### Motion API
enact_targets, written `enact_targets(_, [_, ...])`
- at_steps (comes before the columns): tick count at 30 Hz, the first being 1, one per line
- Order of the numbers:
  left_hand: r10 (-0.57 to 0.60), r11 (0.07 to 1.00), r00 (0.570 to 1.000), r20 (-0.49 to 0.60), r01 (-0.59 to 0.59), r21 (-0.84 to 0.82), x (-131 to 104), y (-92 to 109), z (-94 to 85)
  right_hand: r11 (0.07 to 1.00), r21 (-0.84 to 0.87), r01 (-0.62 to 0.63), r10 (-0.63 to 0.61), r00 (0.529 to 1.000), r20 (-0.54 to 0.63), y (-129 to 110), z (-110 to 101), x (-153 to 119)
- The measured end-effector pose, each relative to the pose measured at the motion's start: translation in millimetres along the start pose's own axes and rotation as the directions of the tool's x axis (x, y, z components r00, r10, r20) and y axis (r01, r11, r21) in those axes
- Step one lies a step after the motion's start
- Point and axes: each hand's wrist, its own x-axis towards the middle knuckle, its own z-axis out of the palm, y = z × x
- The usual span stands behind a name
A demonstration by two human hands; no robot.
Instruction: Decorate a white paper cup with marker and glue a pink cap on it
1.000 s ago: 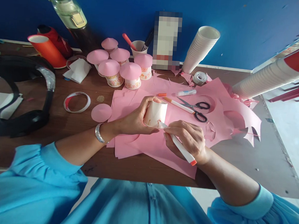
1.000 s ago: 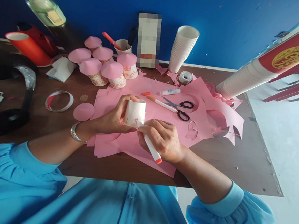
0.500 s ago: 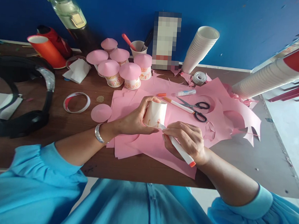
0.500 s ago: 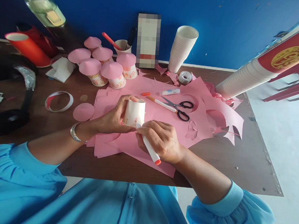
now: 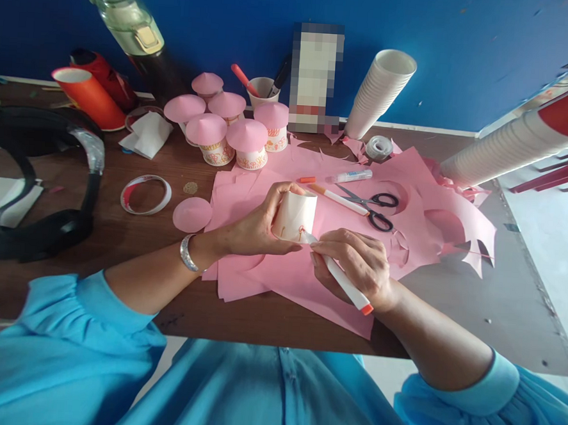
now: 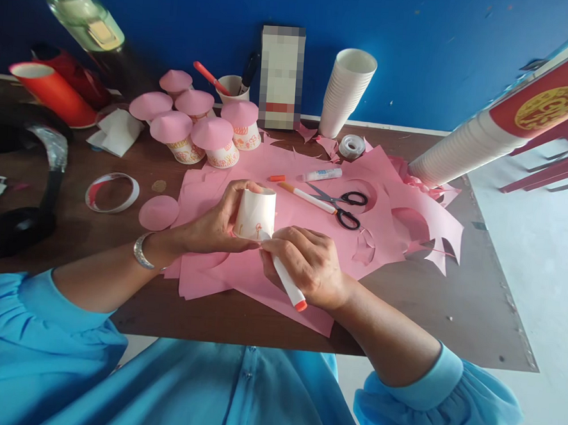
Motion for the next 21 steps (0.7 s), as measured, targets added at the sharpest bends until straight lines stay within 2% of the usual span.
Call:
enact_targets(11, [-0.050, 0.999, 0.999, -0.002, 0.050, -0.018, -1.6, 3.4, 0.3, 0.999, -0.038, -0.019, 0.018, 1.000, -0.011, -0.1, -2.2, 2.2])
enact_targets(21, [-0.036, 0.999, 0.999, -0.002, 0.036, -0.011, -0.7, -0.8, -0.9, 0.999, -0.029, -0.016, 0.016, 1.000, -0.016, -3.1, 0.3, 1.3])
